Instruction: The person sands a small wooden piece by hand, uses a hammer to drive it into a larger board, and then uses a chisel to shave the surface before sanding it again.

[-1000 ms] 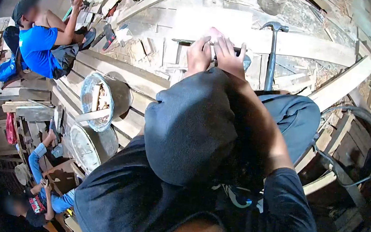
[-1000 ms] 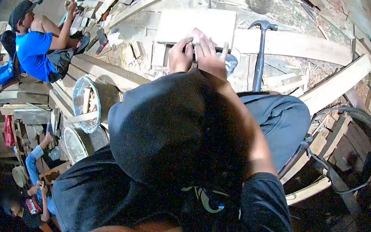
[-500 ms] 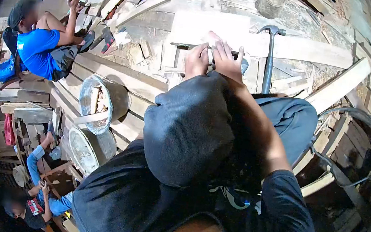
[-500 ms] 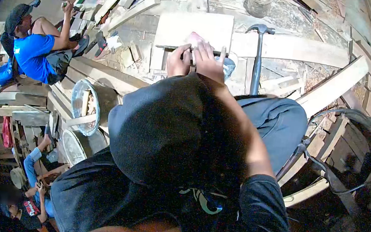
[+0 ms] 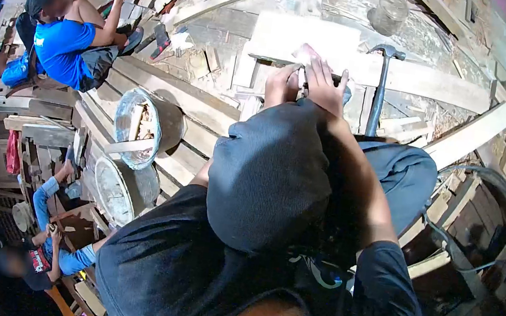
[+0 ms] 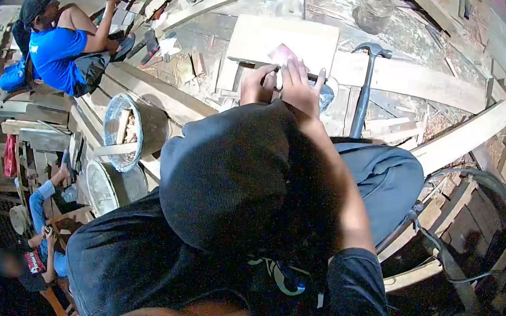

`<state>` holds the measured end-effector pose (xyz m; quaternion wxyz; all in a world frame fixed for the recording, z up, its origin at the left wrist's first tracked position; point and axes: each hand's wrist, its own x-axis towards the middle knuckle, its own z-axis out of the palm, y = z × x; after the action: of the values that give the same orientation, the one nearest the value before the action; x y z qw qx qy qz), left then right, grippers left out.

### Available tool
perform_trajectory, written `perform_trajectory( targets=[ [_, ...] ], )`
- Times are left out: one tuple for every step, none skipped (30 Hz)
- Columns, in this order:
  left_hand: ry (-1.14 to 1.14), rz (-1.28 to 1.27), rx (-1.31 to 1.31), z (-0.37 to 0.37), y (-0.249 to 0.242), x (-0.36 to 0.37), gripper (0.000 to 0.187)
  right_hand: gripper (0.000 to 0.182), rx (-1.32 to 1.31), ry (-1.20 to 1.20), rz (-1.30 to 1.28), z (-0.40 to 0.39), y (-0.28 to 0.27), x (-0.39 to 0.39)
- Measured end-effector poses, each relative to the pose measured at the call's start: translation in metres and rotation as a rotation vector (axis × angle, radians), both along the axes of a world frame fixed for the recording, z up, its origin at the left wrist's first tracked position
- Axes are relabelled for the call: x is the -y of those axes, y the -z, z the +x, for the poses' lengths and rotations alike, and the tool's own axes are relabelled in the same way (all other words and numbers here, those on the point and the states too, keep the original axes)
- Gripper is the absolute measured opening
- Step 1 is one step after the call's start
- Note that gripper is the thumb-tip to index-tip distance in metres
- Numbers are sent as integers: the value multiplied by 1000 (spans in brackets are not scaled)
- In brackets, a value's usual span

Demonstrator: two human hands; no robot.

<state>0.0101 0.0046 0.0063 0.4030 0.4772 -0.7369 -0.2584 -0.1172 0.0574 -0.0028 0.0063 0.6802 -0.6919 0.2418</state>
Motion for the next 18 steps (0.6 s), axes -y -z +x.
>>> perform_trajectory(
  targets=[
    [0,-15,9,0,2,2,20,49,-6,7,-14,-1,-1,1],
    [-10,-41,40,-1,4,7,20,50,-9,13,-25,0,-1,1],
    [-21,-65,74,-4,4,13,21,50,-10,18,-33,2,-1,0],
    [-32,-85,110,-7,4,18,21,50,-41,20,-30,3,3,1],
    [-5,-200,97,-10,3,24,20,50,-74,21,-24,1,6,4],
    [-6,-186,90,-8,5,19,20,50,-108,21,-18,0,5,3],
    [-6,-176,79,-6,6,13,20,48,-69,17,12,0,2,1],
    [-5,-171,67,-5,6,9,20,48,-78,22,2,0,1,1],
    [37,-99,21,-4,-5,1,19,48,-87,30,-8,0,1,2],
    [31,-81,20,-5,-5,4,19,48,-94,41,-19,0,2,3],
    [26,-62,23,-6,-3,7,18,49,-48,30,-4,1,4,2],
    [19,-37,29,-4,1,9,18,49,-43,40,0,2,1,3],
    [26,-153,107,-5,5,16,19,49,-38,42,12,2,-2,3],
    [43,-220,22,-8,9,19,21,50,-36,43,22,3,-5,2],
    [38,-182,48,-7,8,16,22,49,-29,36,31,2,-2,1],
    [35,-146,71,-6,5,14,22,48,-54,33,22,2,0,0],
    [35,-95,41,-3,1,5,22,48,-80,32,9,2,3,0],
    [38,-46,12,-2,-3,-1,21,48,-106,33,-7,1,4,2]
  ],
)
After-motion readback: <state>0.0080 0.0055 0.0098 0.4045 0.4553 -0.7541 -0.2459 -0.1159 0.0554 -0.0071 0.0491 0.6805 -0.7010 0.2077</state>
